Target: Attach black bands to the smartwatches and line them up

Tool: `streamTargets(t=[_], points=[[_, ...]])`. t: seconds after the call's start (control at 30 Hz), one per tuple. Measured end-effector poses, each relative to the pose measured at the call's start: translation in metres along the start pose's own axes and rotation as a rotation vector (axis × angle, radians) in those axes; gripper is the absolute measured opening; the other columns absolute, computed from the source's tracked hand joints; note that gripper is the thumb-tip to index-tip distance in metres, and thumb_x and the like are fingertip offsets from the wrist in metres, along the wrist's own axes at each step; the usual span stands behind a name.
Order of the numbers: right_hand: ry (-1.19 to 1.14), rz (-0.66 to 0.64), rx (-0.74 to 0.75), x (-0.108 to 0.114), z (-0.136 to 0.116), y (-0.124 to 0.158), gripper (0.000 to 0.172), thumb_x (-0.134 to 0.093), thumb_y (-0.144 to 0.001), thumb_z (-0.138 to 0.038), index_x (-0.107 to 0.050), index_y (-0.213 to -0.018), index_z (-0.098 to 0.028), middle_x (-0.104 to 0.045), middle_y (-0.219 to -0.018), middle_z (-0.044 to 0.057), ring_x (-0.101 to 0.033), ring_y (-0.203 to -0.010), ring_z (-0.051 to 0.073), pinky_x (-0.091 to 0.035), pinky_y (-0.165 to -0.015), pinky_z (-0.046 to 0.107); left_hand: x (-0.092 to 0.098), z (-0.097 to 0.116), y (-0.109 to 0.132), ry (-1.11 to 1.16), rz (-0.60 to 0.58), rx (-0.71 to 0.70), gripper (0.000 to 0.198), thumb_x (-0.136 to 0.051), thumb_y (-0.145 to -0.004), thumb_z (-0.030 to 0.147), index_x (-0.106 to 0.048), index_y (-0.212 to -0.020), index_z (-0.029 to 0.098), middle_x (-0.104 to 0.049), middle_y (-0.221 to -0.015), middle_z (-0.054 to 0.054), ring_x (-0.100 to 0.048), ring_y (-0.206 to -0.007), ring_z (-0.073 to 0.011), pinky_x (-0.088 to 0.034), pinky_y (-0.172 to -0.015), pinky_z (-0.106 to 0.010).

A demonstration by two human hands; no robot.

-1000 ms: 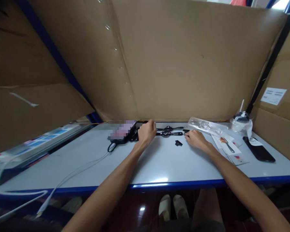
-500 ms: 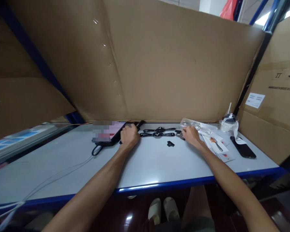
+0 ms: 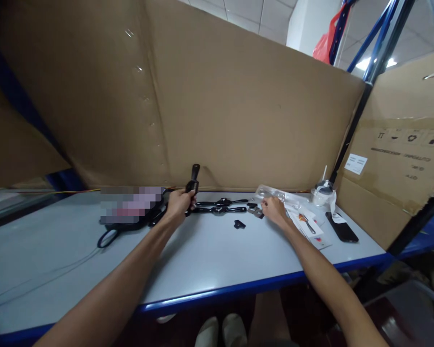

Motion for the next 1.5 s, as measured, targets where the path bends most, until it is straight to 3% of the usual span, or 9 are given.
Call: streamTargets(t=[0.1, 0.13, 0.23, 0.33, 0.6, 0.83, 1.13, 1.33, 1.5], points=[[-0.045, -0.030, 0.173, -0.008, -0.008, 0.004, 0.033, -0.056, -0.098, -0.024, -0.072, -0.126, -0.018, -0.072, -0.125, 0.012, -0.062, -0.119, 0.025, -0.041, -0.102, 0.033, -0.027, -0.003, 0.022, 0.085, -0.145, 0.064, 0.006, -0.054, -0.086, 0.014, -0.057, -0.081, 0.015, -0.047, -0.059, 0.003, -0.041, -0.043, -0.0072, -0.028, -0.039, -0.017], [-0.070, -0.046, 0.235, -0.011, -0.011, 0.006, 0.033, -0.056, -0.098, -0.025, -0.070, -0.128, -0.019, -0.072, -0.126, 0.012, -0.061, -0.120, 0.025, -0.040, -0.105, 0.034, -0.036, -0.007, 0.030, 0.182, -0.248, 0.142, 0.006, -0.053, -0.086, 0.012, -0.057, -0.082, 0.014, -0.046, -0.060, 0.003, -0.039, -0.043, -0.0060, -0.026, -0.038, -0.016], [-0.115, -0.098, 0.322, -0.017, -0.018, 0.010, 0.028, -0.055, -0.100, -0.026, -0.074, -0.119, -0.019, -0.075, -0.116, 0.010, -0.064, -0.112, 0.024, -0.042, -0.102, 0.036, -0.052, -0.019, 0.051, 0.319, -0.450, 0.347, 0.009, -0.050, -0.087, 0.009, -0.058, -0.088, 0.011, -0.045, -0.061, 0.003, -0.037, -0.041, -0.0043, -0.023, -0.034, -0.014], [-0.103, -0.100, 0.319, -0.015, -0.020, 0.012, 0.024, -0.057, -0.098, -0.028, -0.078, -0.104, -0.019, -0.077, -0.104, 0.009, -0.066, -0.103, 0.024, -0.045, -0.094, 0.033, -0.060, -0.026, 0.060, 0.345, -0.532, 0.393, 0.010, -0.051, -0.089, 0.009, -0.059, -0.093, 0.010, -0.047, -0.063, 0.003, -0.040, -0.041, -0.0047, -0.026, -0.034, -0.014], [-0.098, 0.021, 0.144, -0.011, -0.010, 0.002, 0.026, -0.055, -0.096, -0.023, -0.079, -0.087, -0.017, -0.077, -0.083, 0.006, -0.069, -0.079, 0.019, -0.045, -0.076, 0.027, -0.069, -0.036, 0.062, 0.429, -0.419, 0.420, 0.010, -0.047, -0.093, 0.010, -0.056, -0.091, 0.013, -0.048, -0.060, 0.004, -0.042, -0.041, -0.0050, -0.029, -0.036, -0.014], [0.153, -0.069, 0.099, -0.015, -0.025, -0.022, 0.033, -0.054, -0.094, -0.016, -0.073, -0.120, -0.017, -0.076, -0.114, 0.014, -0.070, -0.107, 0.024, -0.047, -0.086, 0.028, -0.069, -0.040, 0.058, 0.454, -0.431, 0.411, 0.012, -0.046, -0.098, 0.020, -0.054, -0.090, 0.015, -0.046, -0.057, 0.005, -0.037, -0.039, -0.0046, -0.024, -0.036, -0.014], [0.307, -0.151, 0.126, -0.027, -0.056, -0.052, 0.028, -0.055, -0.090, -0.005, -0.076, -0.108, -0.010, -0.074, -0.113, 0.024, -0.072, -0.100, 0.030, -0.048, -0.082, 0.032, -0.073, -0.039, 0.061, 0.415, -0.431, 0.338, 0.012, -0.047, -0.095, 0.020, -0.054, -0.087, 0.016, -0.051, -0.055, 0.004, -0.040, -0.039, -0.0065, -0.026, -0.037, -0.018], [0.290, -0.126, 0.196, -0.017, -0.037, -0.034, 0.024, -0.051, -0.096, -0.012, -0.073, -0.104, -0.013, -0.075, -0.108, 0.018, -0.071, -0.098, 0.028, -0.046, -0.080, 0.031, -0.074, -0.038, 0.060, 0.429, -0.400, 0.318, 0.012, -0.043, -0.098, 0.020, -0.050, -0.089, 0.018, -0.058, -0.057, 0.001, -0.044, -0.039, -0.0078, -0.030, -0.038, -0.019], [0.151, -0.016, 0.056, 0.003, -0.011, -0.030, 0.020, -0.053, -0.097, -0.024, -0.072, -0.101, -0.017, -0.075, -0.107, 0.011, -0.067, -0.099, 0.023, -0.044, -0.077, 0.028, -0.070, -0.036, 0.060, 0.451, -0.404, 0.336, 0.016, -0.038, -0.100, 0.018, -0.052, -0.091, 0.017, -0.058, -0.061, 0.001, -0.049, -0.042, -0.0078, -0.034, -0.040, -0.018]])
Point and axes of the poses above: each hand's wrist, its own y-axis away from the middle knuckle, its own x-axis out of the back of the hand, z = x × y, the point moved 3 cm from there along -y, towards the middle knuckle
